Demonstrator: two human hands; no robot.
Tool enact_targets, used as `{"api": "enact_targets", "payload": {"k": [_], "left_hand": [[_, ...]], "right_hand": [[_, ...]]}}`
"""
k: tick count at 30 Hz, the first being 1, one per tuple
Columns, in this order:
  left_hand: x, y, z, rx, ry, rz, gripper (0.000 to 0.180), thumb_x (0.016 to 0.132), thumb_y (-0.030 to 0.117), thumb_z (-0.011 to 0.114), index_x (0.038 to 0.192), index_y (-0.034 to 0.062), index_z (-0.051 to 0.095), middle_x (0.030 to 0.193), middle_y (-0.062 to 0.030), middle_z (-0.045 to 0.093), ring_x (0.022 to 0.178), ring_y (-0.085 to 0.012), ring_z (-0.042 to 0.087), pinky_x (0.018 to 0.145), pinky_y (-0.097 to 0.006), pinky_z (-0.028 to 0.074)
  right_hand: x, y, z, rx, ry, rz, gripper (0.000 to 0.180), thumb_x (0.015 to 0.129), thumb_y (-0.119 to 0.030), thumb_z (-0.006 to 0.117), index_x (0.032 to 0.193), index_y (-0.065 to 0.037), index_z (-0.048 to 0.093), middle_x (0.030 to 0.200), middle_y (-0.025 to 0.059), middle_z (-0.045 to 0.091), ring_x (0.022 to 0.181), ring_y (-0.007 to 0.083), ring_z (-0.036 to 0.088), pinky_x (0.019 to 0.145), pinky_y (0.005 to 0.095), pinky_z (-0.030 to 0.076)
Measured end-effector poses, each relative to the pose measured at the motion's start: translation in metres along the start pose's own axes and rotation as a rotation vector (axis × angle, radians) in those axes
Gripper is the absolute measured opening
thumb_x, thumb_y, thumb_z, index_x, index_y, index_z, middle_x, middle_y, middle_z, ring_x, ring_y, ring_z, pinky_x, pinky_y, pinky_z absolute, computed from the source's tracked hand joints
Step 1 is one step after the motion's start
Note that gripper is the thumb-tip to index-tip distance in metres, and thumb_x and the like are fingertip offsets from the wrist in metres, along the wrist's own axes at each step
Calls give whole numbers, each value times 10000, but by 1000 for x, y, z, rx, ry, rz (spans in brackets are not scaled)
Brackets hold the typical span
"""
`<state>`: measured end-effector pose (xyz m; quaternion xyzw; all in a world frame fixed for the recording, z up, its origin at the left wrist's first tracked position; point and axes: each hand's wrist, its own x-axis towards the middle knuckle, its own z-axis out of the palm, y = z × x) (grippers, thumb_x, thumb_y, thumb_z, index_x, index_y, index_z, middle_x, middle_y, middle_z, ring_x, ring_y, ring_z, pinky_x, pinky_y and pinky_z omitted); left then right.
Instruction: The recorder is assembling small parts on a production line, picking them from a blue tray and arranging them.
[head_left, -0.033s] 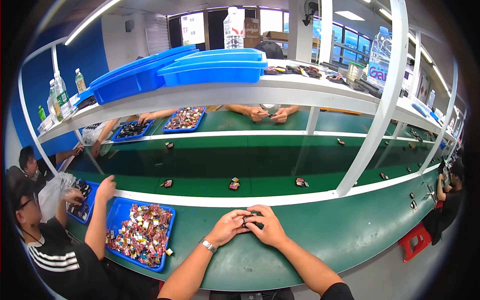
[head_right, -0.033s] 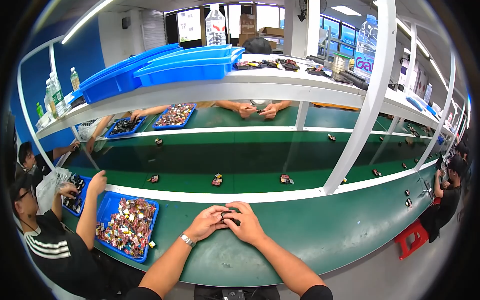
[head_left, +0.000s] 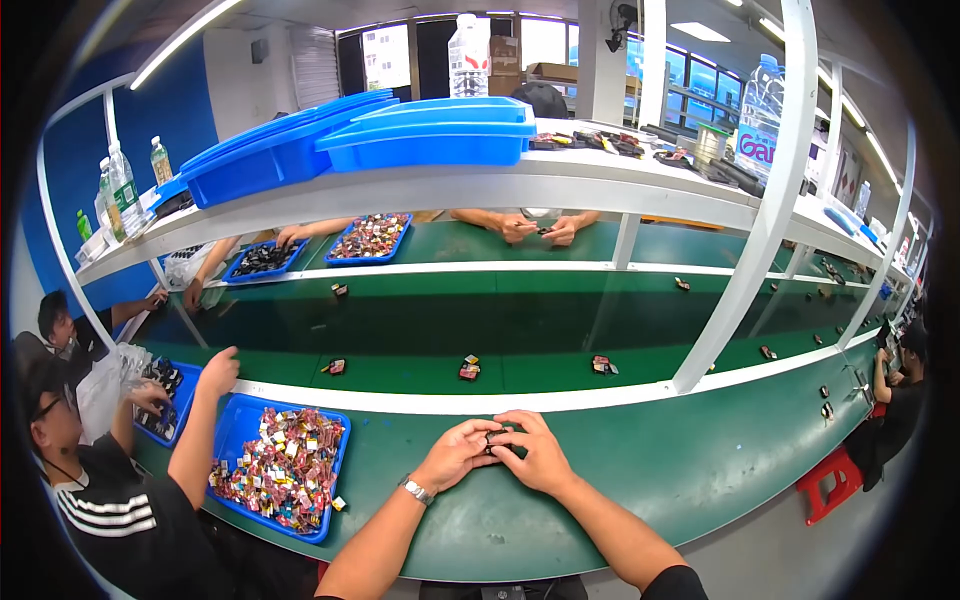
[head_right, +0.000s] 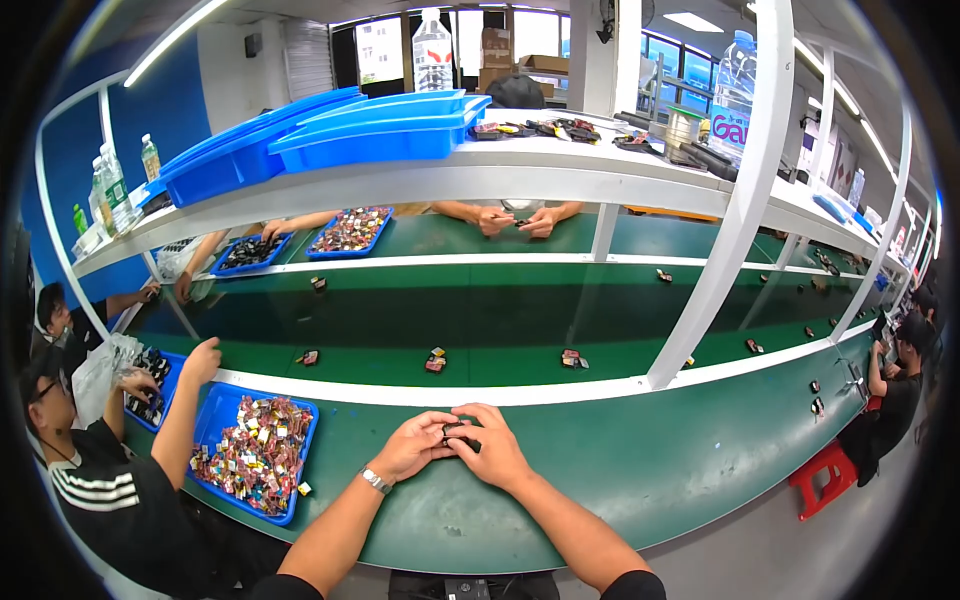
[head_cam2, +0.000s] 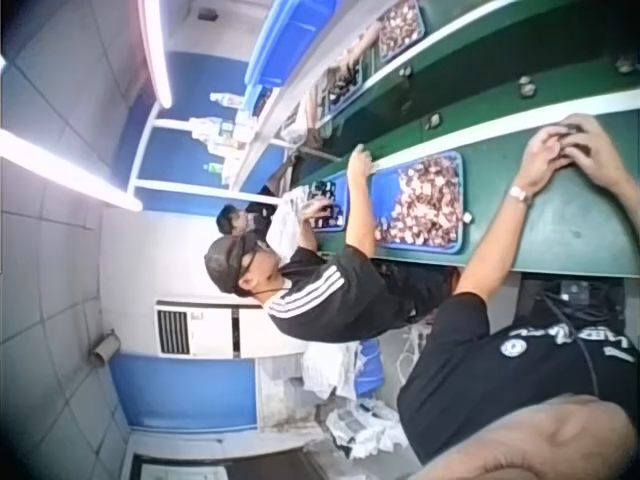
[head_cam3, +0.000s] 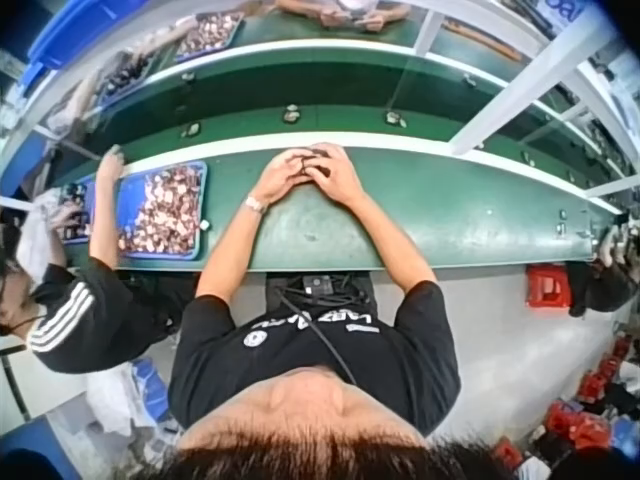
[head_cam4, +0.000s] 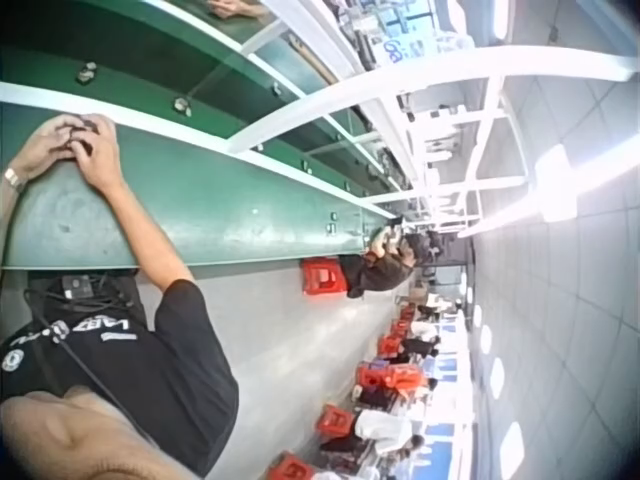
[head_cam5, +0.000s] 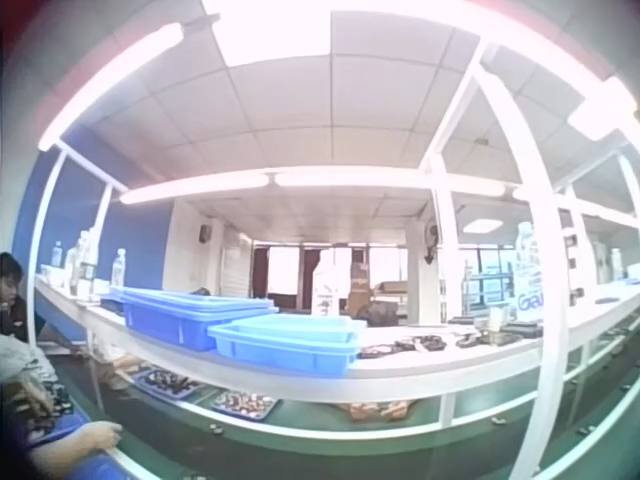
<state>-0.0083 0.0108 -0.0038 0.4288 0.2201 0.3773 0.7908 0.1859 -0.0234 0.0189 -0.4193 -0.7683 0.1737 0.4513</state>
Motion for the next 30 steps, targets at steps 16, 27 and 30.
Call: {"api": "enact_targets", "payload": {"k": [16, 27, 30], "left_hand": [[1, -5, -2, -49, -26, 9, 302, 995, 141, 563, 1274, 31, 527, 1300, -108, 562, 1177, -204, 575, 1010, -395, 504], [1, -10, 3, -11, -18, 97, 282, 1017, 120, 513, 1278, 13, 519, 1355, -131, 541, 1188, -196, 570, 999, -359, 509], [1, -10, 0, -13, -32, 107, 275, 1018, 113, 508, 1273, 12, 521, 1355, -137, 541, 1201, -203, 569, 1009, -364, 505]], "right_hand": [[-2, 6, 0, 136, -21, 107, 187, 796, -76, 717, 977, -112, 750, 1230, 51, 636, 1173, 272, 545, 1007, 395, 454], [-1, -4, 2, 121, 2, 71, 195, 793, -87, 730, 987, -100, 747, 1250, 69, 630, 1230, 286, 524, 1026, 411, 444], [1, -9, 1, 30, 51, 36, 181, 782, -74, 736, 963, -90, 747, 1236, 76, 635, 1226, 291, 524, 1022, 408, 449]]}}
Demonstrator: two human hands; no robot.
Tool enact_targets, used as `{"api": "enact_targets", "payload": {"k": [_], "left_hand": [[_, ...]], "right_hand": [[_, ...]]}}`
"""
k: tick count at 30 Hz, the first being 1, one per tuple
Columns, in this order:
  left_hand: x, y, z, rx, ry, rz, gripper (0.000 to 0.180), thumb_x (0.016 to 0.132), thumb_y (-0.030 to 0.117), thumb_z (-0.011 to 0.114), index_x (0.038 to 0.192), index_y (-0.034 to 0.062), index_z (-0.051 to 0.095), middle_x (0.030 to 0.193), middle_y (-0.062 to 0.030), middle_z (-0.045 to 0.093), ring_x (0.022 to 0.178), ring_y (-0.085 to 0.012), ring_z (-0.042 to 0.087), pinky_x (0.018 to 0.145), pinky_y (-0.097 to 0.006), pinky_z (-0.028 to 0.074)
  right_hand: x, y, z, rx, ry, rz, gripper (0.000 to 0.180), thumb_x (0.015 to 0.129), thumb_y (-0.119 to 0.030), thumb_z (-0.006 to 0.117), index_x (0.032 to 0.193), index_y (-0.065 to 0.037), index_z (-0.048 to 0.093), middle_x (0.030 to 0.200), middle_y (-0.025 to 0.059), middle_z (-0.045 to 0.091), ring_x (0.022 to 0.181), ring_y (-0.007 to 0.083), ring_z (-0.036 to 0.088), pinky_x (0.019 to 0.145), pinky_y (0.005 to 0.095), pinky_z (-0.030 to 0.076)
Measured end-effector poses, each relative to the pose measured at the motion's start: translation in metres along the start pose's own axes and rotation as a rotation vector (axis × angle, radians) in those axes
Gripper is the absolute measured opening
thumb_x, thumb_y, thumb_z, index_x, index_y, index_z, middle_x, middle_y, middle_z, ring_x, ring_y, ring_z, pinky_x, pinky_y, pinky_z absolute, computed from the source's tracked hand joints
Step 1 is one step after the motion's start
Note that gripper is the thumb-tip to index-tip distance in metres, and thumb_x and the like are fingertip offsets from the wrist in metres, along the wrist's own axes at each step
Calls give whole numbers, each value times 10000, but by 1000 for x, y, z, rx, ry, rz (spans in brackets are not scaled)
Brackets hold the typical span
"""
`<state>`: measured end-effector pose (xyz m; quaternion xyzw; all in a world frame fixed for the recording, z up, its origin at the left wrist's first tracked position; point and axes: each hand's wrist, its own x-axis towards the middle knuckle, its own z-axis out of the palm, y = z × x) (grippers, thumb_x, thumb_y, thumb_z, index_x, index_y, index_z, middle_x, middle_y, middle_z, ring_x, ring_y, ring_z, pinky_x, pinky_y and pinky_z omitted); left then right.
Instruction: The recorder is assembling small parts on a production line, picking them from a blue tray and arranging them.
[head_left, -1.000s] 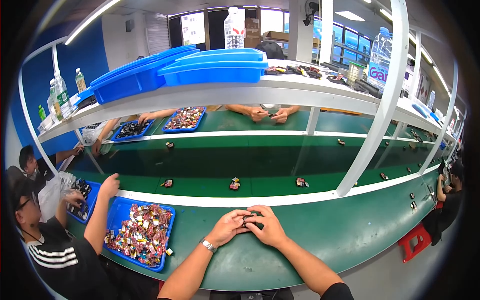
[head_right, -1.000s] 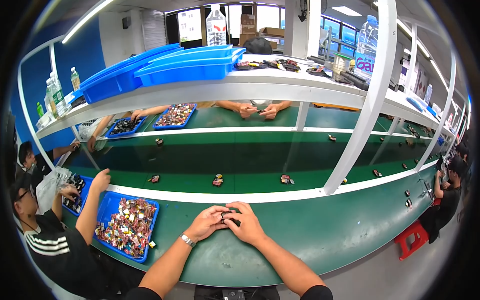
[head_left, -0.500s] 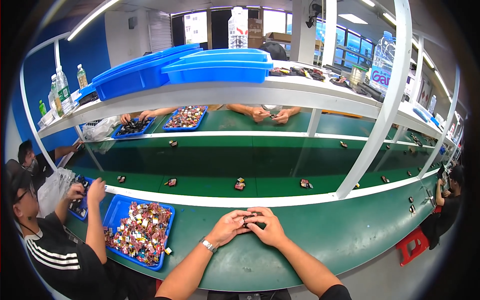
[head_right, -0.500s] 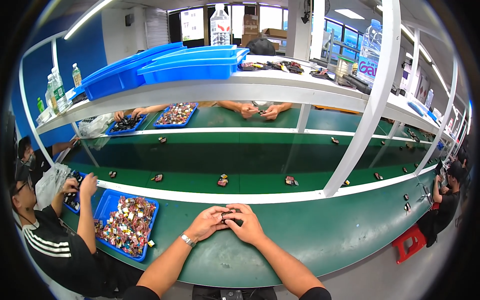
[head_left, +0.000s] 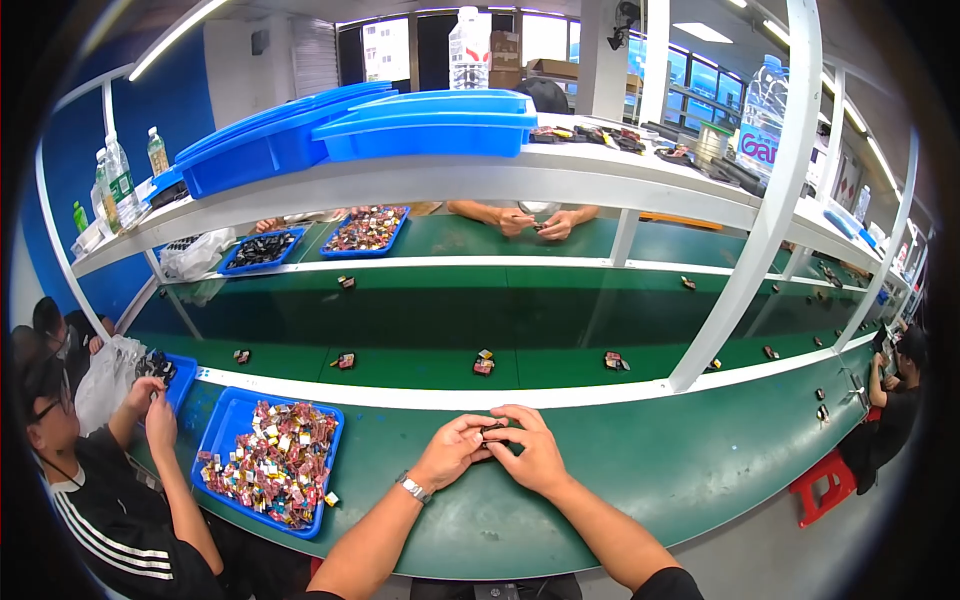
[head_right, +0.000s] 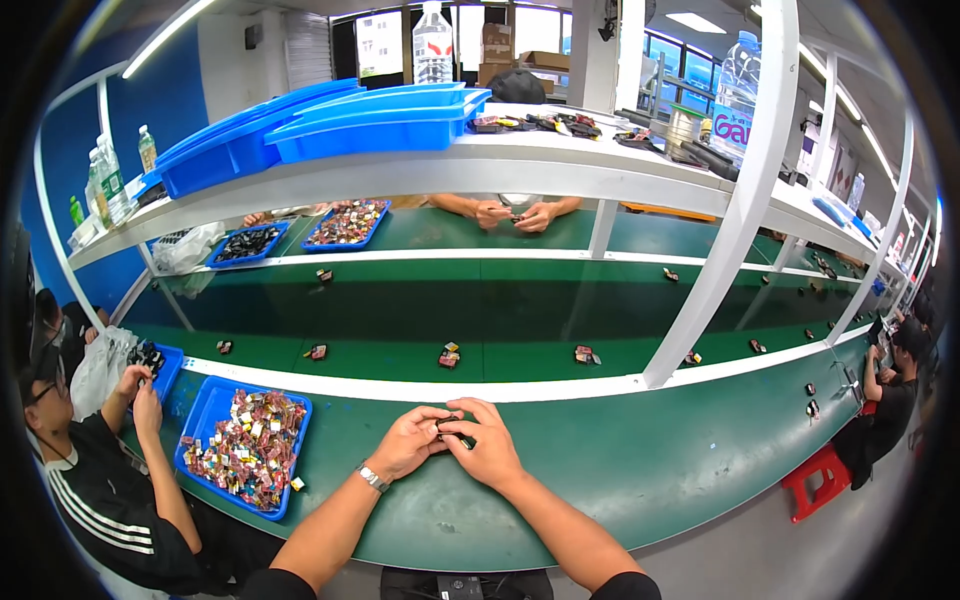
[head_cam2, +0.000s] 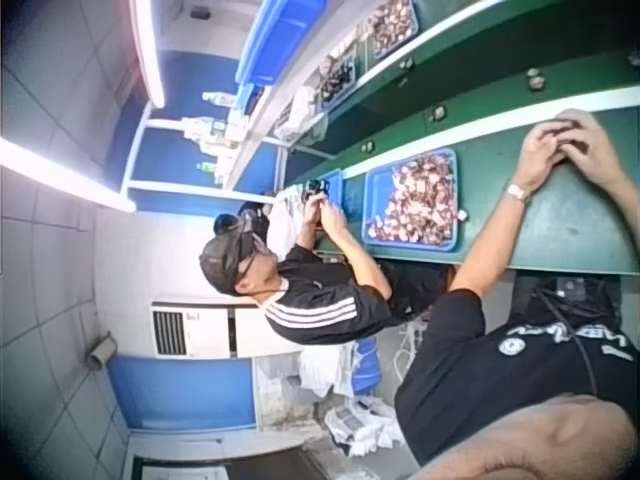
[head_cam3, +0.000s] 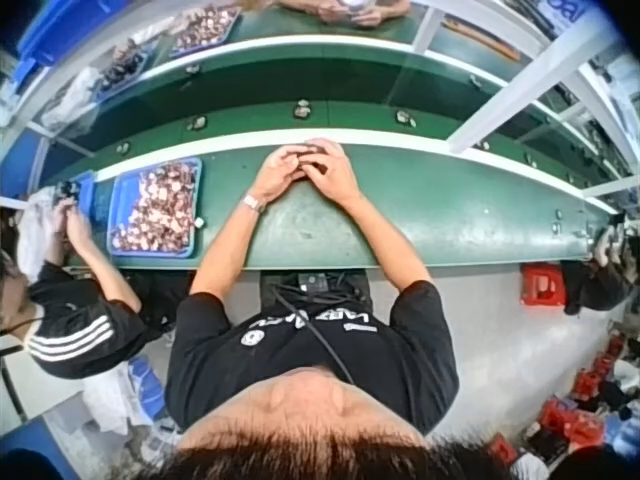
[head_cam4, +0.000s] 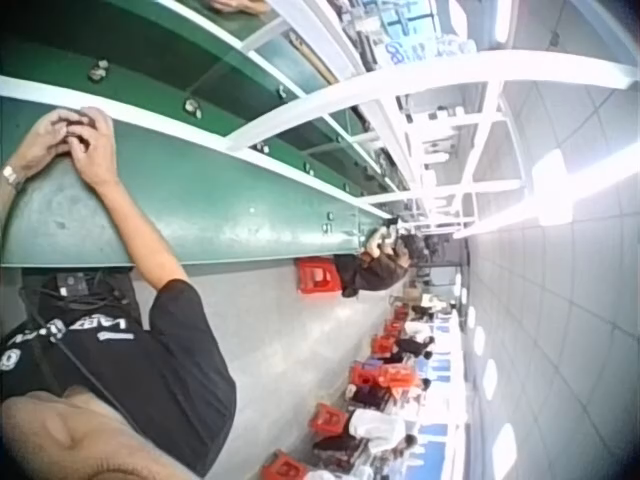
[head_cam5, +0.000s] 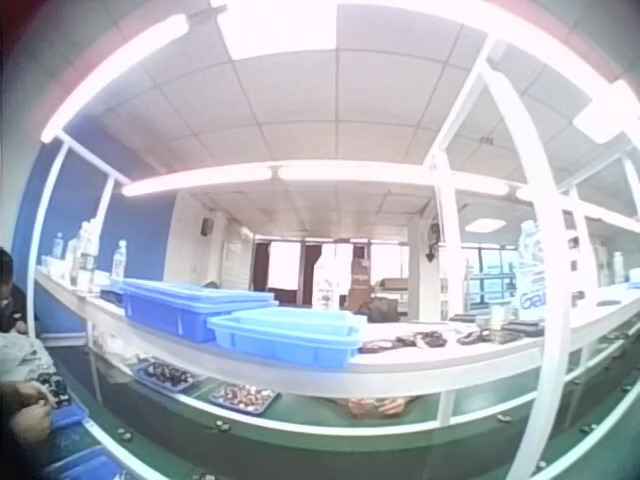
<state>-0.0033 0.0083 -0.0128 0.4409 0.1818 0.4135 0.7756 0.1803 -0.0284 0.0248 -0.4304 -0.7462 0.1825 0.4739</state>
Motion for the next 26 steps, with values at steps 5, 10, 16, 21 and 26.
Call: {"api": "enact_targets", "payload": {"k": [5, 10, 16, 21, 26], "left_hand": [[0, -2, -2, -42, 0, 11, 248, 997, 107, 550, 1233, 32, 539, 1343, -141, 549, 1190, -226, 583, 1017, -422, 504], [0, -4, 4, -38, 28, 24, 246, 995, 100, 550, 1230, 29, 535, 1348, -151, 544, 1182, -231, 587, 1026, -428, 502], [3, -1, 4, -25, 45, 19, 249, 992, 86, 547, 1229, 12, 525, 1354, -161, 538, 1175, -228, 592, 1026, -420, 500], [3, -2, 6, -21, 74, 34, 249, 1003, 90, 524, 1242, 23, 522, 1299, -140, 576, 1154, -217, 599, 1010, -415, 503], [1, -2, 1, -34, 98, -41, 325, 996, 122, 549, 1306, 39, 496, 1346, -126, 556, 1201, -224, 574, 1021, -428, 490]], "right_hand": [[-2, 2, 4, 1, 47, -31, 173, 765, -42, 737, 931, -90, 751, 1213, 68, 648, 1205, 284, 539, 1004, 397, 464], [-2, -2, 1, 9, 54, -33, 191, 773, -45, 733, 958, -87, 746, 1257, 75, 631, 1246, 301, 516, 1037, 409, 441], [-1, 3, -2, 15, -6, -28, 196, 801, -68, 719, 995, -87, 741, 1343, 93, 577, 1291, 326, 477, 1070, 426, 411], [1, 3, -2, -7, -58, -11, 218, 822, -52, 688, 1039, -66, 704, 1353, 101, 558, 1286, 328, 482, 1066, 432, 416], [1, 11, 1, -39, -77, -5, 188, 857, -61, 657, 1041, -58, 693, 1369, 156, 532, 1326, 320, 440, 1092, 445, 389]]}}
